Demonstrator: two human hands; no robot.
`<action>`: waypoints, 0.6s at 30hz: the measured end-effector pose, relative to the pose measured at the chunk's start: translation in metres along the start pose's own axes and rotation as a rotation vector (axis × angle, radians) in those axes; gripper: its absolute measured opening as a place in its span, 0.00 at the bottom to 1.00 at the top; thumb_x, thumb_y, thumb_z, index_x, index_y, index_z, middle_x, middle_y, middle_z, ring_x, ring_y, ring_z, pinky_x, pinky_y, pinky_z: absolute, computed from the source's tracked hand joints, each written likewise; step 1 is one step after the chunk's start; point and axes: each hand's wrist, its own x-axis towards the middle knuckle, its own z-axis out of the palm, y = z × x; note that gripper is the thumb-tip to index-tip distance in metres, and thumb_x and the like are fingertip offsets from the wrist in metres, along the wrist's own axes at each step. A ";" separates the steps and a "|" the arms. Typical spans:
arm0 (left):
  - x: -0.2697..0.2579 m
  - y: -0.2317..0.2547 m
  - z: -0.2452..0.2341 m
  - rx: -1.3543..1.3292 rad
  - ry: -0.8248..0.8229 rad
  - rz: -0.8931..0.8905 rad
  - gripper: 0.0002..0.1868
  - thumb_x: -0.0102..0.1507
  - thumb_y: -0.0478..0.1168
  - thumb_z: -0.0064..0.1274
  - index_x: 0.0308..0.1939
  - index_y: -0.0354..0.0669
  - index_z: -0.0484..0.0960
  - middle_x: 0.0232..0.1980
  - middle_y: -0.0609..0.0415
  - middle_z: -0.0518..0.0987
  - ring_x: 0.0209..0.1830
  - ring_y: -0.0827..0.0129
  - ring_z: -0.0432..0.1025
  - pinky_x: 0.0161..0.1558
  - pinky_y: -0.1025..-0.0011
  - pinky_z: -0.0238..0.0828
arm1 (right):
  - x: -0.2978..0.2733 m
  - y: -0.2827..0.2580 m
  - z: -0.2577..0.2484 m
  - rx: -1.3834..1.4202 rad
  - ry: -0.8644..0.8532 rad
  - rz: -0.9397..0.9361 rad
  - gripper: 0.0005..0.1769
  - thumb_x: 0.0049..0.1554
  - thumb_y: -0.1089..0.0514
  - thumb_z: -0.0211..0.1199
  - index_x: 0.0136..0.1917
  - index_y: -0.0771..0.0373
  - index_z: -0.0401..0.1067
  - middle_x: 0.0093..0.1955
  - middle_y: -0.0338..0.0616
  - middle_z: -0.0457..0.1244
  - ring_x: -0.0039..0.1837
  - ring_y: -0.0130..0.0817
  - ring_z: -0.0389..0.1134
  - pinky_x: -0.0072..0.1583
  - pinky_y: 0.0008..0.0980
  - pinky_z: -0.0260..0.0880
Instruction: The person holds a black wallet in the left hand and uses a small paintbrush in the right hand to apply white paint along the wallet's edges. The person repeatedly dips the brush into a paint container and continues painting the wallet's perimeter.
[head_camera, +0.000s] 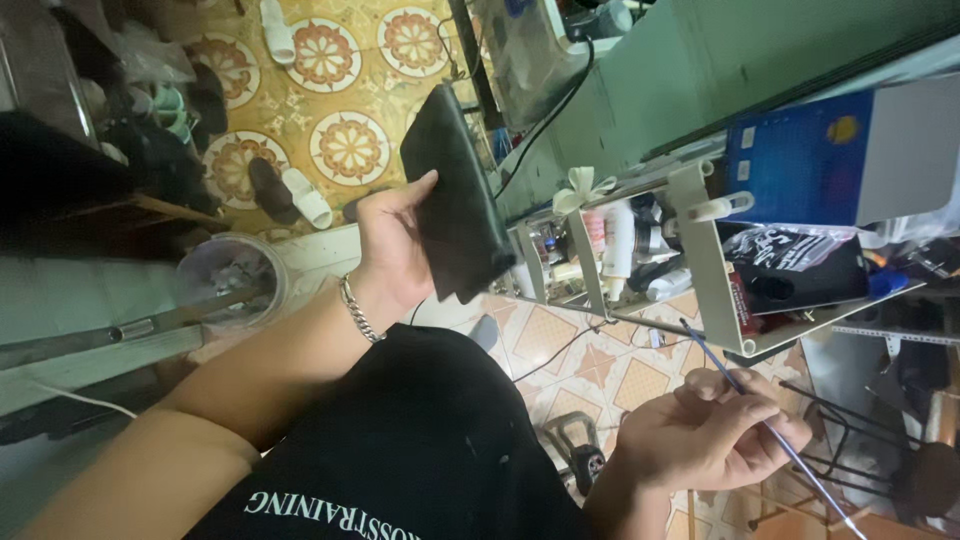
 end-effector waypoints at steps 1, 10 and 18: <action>0.002 0.002 -0.005 -0.010 -0.043 -0.052 0.13 0.61 0.41 0.55 0.45 0.35 0.84 0.43 0.43 0.85 0.40 0.52 0.80 0.47 0.57 0.78 | 0.000 0.000 0.002 0.008 -0.026 -0.019 0.06 0.71 0.60 0.62 0.54 0.51 0.67 0.51 0.48 0.65 0.49 0.26 0.61 0.44 0.20 0.57; -0.022 -0.011 0.002 0.026 0.079 -0.239 0.22 0.63 0.48 0.59 0.51 0.31 0.78 0.46 0.40 0.83 0.42 0.54 0.80 0.48 0.61 0.83 | -0.003 0.000 -0.010 0.060 0.029 -0.072 0.04 0.70 0.61 0.63 0.55 0.55 0.69 0.50 0.50 0.68 0.46 0.28 0.65 0.43 0.24 0.64; -0.026 -0.033 0.006 0.250 0.260 -0.326 0.27 0.61 0.50 0.58 0.56 0.33 0.77 0.50 0.43 0.84 0.44 0.58 0.81 0.41 0.68 0.83 | 0.017 -0.014 -0.026 0.046 0.087 -0.143 0.01 0.67 0.63 0.65 0.51 0.59 0.74 0.49 0.47 0.70 0.50 0.30 0.72 0.53 0.26 0.76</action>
